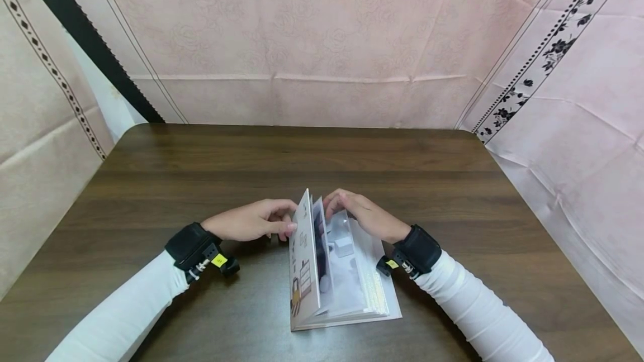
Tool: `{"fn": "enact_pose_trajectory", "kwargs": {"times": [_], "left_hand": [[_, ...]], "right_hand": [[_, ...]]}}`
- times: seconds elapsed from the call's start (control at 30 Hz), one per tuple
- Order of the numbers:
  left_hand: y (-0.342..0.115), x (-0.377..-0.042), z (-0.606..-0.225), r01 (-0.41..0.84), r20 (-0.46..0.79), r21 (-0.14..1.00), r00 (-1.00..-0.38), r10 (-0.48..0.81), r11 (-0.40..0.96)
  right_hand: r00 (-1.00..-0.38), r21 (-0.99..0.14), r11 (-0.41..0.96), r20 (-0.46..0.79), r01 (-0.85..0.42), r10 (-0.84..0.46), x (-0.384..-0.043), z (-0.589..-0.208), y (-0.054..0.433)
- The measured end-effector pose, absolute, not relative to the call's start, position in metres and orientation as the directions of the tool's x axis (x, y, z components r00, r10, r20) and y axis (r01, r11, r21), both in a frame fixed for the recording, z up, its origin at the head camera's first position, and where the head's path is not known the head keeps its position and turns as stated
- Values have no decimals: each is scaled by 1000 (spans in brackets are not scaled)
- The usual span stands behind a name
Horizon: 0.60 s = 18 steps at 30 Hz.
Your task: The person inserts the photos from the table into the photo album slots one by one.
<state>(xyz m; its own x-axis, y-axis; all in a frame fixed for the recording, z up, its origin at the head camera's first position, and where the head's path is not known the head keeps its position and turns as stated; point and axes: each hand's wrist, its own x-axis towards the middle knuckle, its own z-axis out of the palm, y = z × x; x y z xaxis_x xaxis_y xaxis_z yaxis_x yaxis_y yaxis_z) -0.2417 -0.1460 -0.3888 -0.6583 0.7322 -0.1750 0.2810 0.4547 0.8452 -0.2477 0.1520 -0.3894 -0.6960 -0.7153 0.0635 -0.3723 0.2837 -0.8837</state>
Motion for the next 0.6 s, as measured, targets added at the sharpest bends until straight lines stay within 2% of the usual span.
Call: {"fn": "enact_pose_trajectory", "kwargs": {"times": [0.23,0.37,0.6], "left_hand": [[-145,-240,-392,303,-175,840,-634,754,450],[-145,-239,-394,310,-165,849,-613,772,428],[-146,-240,-397,338,-160,831,-616,772,442]], "right_hand": [[-688,-896,274,47,-350,-724,-247,-388,153],[-689,-888,260,84,-379,-720,-248,-388,152],[-750,-871,357,19,-337,-661,-248,-388,151]]}}
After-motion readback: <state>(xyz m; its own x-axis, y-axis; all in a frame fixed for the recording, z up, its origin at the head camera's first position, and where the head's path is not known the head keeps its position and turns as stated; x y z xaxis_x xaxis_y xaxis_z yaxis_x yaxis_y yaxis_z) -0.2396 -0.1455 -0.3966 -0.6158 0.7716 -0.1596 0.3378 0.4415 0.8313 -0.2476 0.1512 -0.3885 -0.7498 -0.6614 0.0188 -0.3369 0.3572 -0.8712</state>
